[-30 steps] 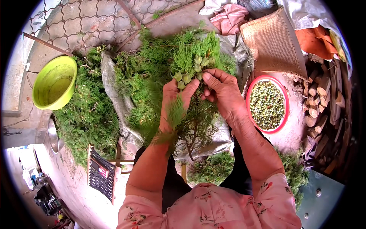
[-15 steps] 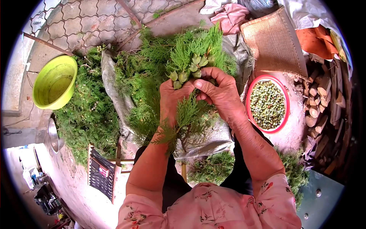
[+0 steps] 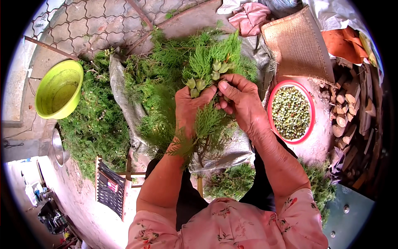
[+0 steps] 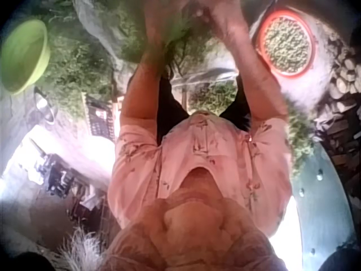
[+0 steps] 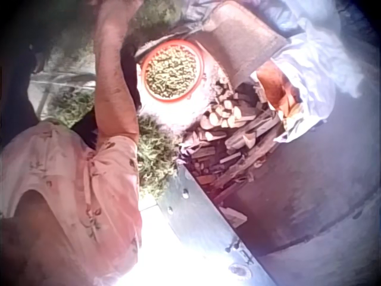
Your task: The person picks small green cones from cedar branches by hand and places them into a red bowl.
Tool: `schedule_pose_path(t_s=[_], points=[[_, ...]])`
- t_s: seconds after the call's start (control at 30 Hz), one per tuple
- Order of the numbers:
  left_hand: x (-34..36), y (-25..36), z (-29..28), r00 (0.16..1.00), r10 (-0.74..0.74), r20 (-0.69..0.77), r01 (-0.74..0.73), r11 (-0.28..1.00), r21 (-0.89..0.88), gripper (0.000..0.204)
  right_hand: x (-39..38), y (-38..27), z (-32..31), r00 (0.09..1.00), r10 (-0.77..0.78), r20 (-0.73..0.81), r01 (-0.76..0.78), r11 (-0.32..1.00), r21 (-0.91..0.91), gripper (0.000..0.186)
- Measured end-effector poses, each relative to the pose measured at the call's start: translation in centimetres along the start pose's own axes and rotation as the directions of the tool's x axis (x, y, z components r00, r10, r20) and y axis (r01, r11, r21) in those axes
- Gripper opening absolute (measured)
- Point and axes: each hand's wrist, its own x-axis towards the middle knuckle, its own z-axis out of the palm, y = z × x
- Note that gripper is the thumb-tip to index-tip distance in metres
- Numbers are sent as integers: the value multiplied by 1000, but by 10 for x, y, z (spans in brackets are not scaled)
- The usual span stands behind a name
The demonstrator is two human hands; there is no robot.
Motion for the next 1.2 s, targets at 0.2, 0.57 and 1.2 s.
schedule_pose_path(t_s=[0.2,0.57,1.2], points=[[-6,9,6,998,48,26,-47,998,-51,9,1,2,-5,999,18,46,-21,998,67,20],[-4,15,2,996,-74,-50,68,990,-121,11,1,1,-11,984,59,168,-106,953,284,20],[7,18,-10,988,-92,-127,68,981,-180,32,-3,8,0,996,40,84,14,826,-563,27]])
